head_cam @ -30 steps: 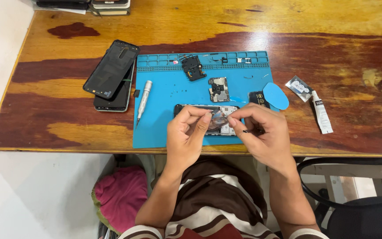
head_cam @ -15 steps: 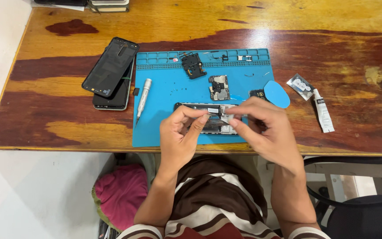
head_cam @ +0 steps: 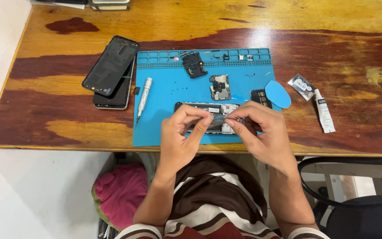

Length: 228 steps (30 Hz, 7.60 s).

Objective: The person uses a metal spudger to pry and separate the phone's internal components from the chassis. They then peel off a protective film from a small component and place it on the workbench.

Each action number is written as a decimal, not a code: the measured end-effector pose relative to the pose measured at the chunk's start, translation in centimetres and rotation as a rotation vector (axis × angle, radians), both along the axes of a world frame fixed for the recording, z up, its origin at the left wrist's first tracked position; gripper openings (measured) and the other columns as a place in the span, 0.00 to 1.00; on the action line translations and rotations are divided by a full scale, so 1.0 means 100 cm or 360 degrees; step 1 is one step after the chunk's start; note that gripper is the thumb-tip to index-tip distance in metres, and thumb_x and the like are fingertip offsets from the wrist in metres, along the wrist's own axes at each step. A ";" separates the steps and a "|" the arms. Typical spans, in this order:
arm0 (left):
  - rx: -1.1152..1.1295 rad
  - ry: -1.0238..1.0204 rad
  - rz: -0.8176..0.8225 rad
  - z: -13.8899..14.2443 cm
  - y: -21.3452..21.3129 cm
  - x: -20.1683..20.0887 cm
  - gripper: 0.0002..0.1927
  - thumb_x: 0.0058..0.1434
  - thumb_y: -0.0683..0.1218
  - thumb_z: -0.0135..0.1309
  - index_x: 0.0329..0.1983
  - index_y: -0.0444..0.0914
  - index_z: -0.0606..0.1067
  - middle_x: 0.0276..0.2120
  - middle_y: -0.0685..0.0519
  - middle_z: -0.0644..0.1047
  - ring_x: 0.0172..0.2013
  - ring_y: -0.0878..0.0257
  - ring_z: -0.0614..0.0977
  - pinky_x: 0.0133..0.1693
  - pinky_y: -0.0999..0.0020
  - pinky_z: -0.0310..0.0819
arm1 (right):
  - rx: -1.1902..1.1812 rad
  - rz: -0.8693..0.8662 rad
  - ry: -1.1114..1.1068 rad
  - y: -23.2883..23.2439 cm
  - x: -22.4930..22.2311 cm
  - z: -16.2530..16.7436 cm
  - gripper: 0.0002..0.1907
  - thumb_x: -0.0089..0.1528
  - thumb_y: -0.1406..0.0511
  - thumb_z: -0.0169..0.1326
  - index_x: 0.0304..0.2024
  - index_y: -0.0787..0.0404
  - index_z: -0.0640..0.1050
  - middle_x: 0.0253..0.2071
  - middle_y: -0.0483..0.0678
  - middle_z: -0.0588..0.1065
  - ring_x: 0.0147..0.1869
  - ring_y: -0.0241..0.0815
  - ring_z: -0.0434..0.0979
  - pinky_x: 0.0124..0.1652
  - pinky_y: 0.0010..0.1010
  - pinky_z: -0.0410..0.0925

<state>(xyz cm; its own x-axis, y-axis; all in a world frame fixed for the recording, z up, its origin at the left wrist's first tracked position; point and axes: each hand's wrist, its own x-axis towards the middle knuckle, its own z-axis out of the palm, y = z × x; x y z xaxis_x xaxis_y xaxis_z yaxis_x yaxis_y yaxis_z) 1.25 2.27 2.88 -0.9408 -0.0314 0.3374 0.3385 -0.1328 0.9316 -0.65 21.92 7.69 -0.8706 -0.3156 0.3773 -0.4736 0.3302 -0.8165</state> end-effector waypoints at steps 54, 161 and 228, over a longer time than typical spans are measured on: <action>-0.0496 0.0212 0.0130 0.009 -0.019 -0.001 0.07 0.62 0.39 0.64 0.44 0.37 0.83 0.38 0.49 0.86 0.40 0.62 0.88 0.42 0.73 0.81 | 0.0643 -0.0142 0.0497 -0.010 0.021 0.027 0.09 0.62 0.70 0.61 0.45 0.61 0.81 0.28 0.50 0.77 0.26 0.47 0.75 0.26 0.35 0.65; -0.0467 0.0271 -0.0009 0.015 -0.016 -0.006 0.09 0.65 0.39 0.61 0.48 0.35 0.81 0.39 0.50 0.84 0.38 0.65 0.86 0.42 0.74 0.79 | 0.0023 0.0107 0.0078 -0.006 -0.008 0.002 0.05 0.62 0.73 0.63 0.41 0.66 0.83 0.26 0.37 0.72 0.25 0.23 0.60 0.26 0.19 0.53; -0.0552 0.0844 0.0723 0.019 0.014 0.006 0.10 0.60 0.31 0.63 0.45 0.32 0.81 0.43 0.46 0.83 0.49 0.52 0.87 0.52 0.63 0.85 | -0.0952 -0.0025 -0.0544 -0.025 0.011 -0.050 0.02 0.66 0.75 0.58 0.42 0.68 0.80 0.32 0.35 0.74 0.35 0.22 0.68 0.35 0.16 0.61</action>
<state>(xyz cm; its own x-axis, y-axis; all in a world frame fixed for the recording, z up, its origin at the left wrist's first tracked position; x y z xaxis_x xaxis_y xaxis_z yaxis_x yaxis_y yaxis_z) 1.82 3.65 4.78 -0.5712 -0.1854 0.7996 0.7018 0.3948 0.5929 0.49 19.44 2.69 -0.9746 -0.1250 0.1859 -0.1557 -0.2188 -0.9633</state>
